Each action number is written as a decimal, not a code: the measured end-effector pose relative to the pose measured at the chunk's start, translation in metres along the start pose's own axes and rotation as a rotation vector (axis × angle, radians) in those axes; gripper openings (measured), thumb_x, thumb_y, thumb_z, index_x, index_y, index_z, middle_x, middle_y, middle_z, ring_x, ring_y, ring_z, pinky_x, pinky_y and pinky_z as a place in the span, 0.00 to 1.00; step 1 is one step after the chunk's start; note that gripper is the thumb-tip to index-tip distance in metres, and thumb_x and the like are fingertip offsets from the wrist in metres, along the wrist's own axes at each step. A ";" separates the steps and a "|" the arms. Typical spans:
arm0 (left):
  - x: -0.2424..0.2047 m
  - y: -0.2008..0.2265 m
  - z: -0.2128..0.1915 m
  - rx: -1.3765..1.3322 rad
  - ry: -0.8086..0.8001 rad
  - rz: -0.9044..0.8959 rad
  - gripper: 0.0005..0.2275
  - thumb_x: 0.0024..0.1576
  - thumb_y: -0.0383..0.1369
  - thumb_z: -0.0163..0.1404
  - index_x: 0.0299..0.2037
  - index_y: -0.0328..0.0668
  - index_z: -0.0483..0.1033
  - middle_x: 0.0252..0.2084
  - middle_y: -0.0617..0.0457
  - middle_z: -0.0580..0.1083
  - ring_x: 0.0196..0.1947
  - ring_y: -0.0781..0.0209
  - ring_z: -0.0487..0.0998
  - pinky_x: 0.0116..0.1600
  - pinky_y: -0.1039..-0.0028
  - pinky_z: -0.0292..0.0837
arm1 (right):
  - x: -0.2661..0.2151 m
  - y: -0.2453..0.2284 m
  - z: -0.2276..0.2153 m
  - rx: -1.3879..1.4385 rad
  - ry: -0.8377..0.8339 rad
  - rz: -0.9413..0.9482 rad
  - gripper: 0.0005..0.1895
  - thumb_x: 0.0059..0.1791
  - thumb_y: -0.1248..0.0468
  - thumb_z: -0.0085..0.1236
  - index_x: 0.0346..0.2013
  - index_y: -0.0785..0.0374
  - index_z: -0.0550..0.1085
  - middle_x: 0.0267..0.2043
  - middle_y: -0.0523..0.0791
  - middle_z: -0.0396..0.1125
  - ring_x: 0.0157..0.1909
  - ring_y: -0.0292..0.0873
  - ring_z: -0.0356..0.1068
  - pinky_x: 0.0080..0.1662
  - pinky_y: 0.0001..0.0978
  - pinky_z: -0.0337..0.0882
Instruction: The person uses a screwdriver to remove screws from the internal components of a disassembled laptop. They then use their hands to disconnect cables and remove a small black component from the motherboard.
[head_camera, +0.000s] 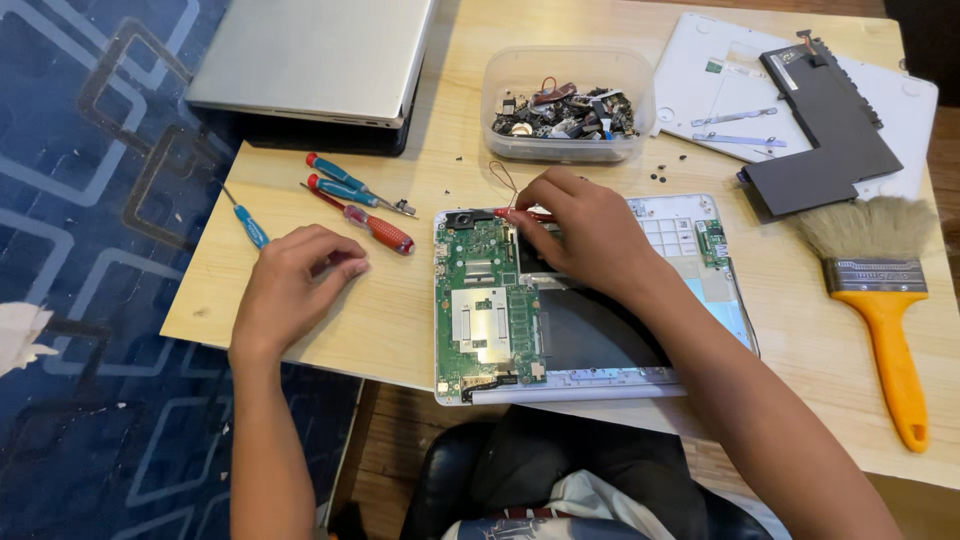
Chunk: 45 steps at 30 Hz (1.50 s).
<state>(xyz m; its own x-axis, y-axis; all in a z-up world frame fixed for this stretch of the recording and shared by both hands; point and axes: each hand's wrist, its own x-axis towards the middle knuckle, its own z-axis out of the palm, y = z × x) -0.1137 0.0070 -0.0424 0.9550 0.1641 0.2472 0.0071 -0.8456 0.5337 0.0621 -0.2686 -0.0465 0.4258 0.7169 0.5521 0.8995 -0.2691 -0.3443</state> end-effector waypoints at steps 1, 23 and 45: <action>-0.001 -0.003 0.003 0.002 -0.001 -0.009 0.04 0.51 0.30 0.58 0.35 0.51 0.81 0.31 0.57 0.77 0.36 0.59 0.78 0.45 0.72 0.73 | 0.000 -0.002 -0.001 0.008 -0.005 -0.001 0.04 0.48 0.63 0.58 0.34 0.57 0.72 0.34 0.43 0.66 0.35 0.51 0.71 0.36 0.38 0.71; 0.006 0.012 0.006 -0.033 0.161 0.079 0.03 0.54 0.31 0.57 0.37 0.51 0.80 0.33 0.57 0.74 0.34 0.60 0.76 0.42 0.72 0.70 | 0.000 0.005 -0.010 -0.086 -0.012 0.025 0.04 0.51 0.63 0.58 0.36 0.59 0.72 0.33 0.45 0.65 0.34 0.53 0.71 0.37 0.40 0.71; 0.143 0.070 0.046 -0.001 -0.632 0.405 0.11 0.53 0.26 0.45 0.37 0.52 0.81 0.37 0.52 0.76 0.38 0.46 0.77 0.43 0.56 0.73 | 0.005 0.011 -0.017 -0.143 -0.120 0.205 0.04 0.54 0.64 0.52 0.39 0.61 0.70 0.30 0.48 0.69 0.33 0.54 0.72 0.36 0.43 0.70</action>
<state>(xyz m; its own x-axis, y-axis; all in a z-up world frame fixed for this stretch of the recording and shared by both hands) 0.0366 -0.0516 -0.0071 0.8715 -0.4827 -0.0871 -0.3807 -0.7776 0.5004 0.0757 -0.2786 -0.0348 0.5932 0.7071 0.3848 0.8042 -0.4984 -0.3239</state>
